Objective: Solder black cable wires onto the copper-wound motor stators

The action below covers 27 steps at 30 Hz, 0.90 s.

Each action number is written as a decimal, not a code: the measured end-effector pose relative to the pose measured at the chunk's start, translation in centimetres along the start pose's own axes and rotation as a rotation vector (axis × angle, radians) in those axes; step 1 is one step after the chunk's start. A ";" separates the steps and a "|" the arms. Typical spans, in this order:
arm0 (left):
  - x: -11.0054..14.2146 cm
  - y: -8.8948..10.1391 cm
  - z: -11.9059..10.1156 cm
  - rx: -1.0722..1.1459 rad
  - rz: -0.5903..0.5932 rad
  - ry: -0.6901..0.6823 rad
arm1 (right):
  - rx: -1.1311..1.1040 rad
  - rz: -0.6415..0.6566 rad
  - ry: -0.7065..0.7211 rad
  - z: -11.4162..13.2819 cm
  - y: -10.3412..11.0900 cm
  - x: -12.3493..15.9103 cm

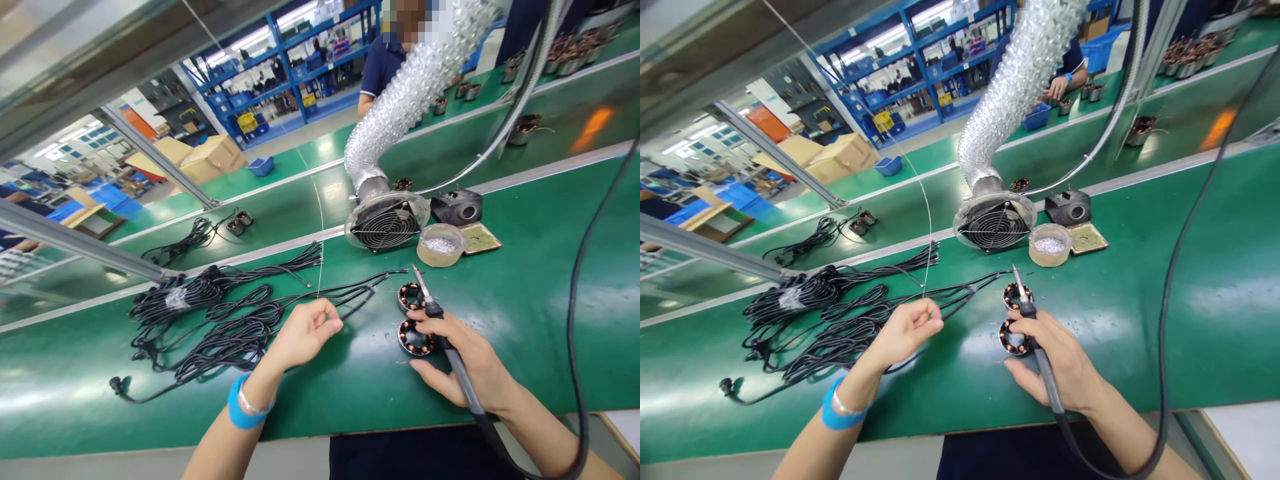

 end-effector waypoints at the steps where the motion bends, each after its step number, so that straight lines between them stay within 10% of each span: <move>1: 0.8 -0.4 0.1 0.029 0.035 0.001 | -0.016 -0.040 -0.013 0.4 0.3 -0.3; 8: 3.7 -3.3 -0.5 -0.068 0.057 -0.070 | -0.255 -0.136 -0.351 1.9 -0.7 -2.4; 18: 2.4 -4.0 -5.6 0.060 0.226 -0.490 | -0.248 -0.175 -0.216 3.3 -1.5 -3.3; 21: 1.4 -5.9 -5.4 0.299 0.380 -0.347 | -0.137 -0.229 -0.193 3.6 -1.5 -3.4; 27: 0.2 -7.1 -3.9 0.736 0.319 -0.166 | 0.026 -0.267 -0.220 4.7 -2.6 -3.4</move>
Point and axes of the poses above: each hand's wrist, its own x-axis away from the middle knuckle, its own y-axis out of the back of the hand, z = x × y, the point moved 5 cm from there along -x, towards the middle knuckle, and after that the axes turned 6 degrees about y, right-handed, at the moved point
